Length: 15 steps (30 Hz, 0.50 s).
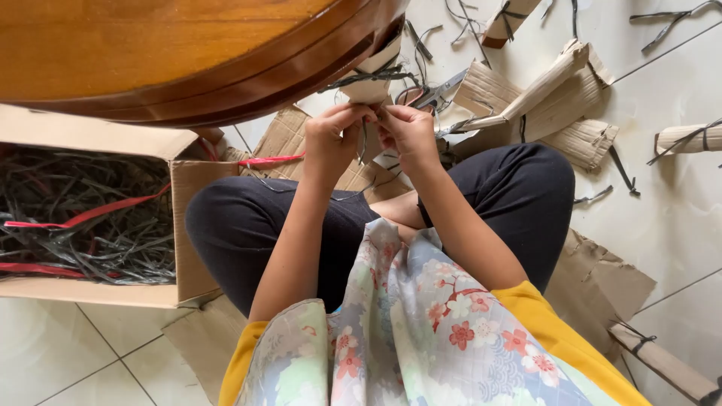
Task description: Wrapping the legs of a wooden chair with cardboard and securing them with plastic ties for protection.
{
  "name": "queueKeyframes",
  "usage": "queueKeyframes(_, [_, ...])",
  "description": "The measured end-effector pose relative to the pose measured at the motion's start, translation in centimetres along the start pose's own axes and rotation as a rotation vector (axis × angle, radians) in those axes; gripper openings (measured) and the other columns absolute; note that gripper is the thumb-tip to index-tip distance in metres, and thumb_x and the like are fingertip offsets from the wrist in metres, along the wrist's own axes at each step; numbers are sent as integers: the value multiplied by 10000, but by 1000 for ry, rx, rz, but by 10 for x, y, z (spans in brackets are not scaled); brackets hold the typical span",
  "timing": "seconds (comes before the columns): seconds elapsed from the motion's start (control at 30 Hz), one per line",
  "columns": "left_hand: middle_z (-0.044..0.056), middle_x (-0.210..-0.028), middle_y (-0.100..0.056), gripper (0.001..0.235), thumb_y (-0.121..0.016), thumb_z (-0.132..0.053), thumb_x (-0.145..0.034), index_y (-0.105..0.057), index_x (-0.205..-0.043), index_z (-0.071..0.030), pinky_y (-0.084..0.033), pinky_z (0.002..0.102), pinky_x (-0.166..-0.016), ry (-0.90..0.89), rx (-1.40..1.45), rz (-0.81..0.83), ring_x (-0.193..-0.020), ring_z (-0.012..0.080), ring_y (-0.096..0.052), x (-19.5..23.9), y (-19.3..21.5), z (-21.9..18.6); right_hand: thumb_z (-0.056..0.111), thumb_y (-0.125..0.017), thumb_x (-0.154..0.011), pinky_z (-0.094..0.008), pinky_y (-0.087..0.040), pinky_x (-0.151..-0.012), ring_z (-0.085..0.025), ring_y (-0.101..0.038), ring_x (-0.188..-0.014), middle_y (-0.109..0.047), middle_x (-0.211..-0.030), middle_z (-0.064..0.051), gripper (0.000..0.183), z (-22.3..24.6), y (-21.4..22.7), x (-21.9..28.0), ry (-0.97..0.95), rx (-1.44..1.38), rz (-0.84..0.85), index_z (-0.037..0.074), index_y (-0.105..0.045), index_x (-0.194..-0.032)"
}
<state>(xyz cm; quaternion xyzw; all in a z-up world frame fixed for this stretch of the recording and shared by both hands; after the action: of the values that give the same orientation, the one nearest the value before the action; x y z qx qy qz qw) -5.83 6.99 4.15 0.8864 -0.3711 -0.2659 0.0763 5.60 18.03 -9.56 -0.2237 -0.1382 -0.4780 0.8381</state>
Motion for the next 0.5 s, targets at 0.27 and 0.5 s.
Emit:
queueKeyframes(0.27, [55,-944,-779,217,-683,-15,-939,-809,-959,-190,-593,393,-823,-7,7,4,-893,328,-750,3,0,6,174,-872,-855,-281,-616,-556,-206,-746,-719,-693,-1038,-161,393,48,9,23,151,207,12,66,-631,-1146])
queueKeyframes(0.5, [64,-928,-773,229,-674,-2,-941,-814,-965,-181,-601,395,-806,-25,0,-1,-871,341,-749,1,1,2,45,-776,-975,-334,-579,-683,-266,-682,-857,-684,-1078,-94,138,151,-16,107,1056,737,-34,70,-743,-1106])
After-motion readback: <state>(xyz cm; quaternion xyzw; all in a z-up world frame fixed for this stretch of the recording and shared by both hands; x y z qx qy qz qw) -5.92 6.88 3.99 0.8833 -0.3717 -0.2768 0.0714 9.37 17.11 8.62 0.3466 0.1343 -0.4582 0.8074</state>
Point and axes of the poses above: each hand's wrist, its own x-axis away from the middle knuckle, its own y-axis out of the back of the hand, z = x × y, the point moved 10 cm from there along -x, towards the middle knuckle
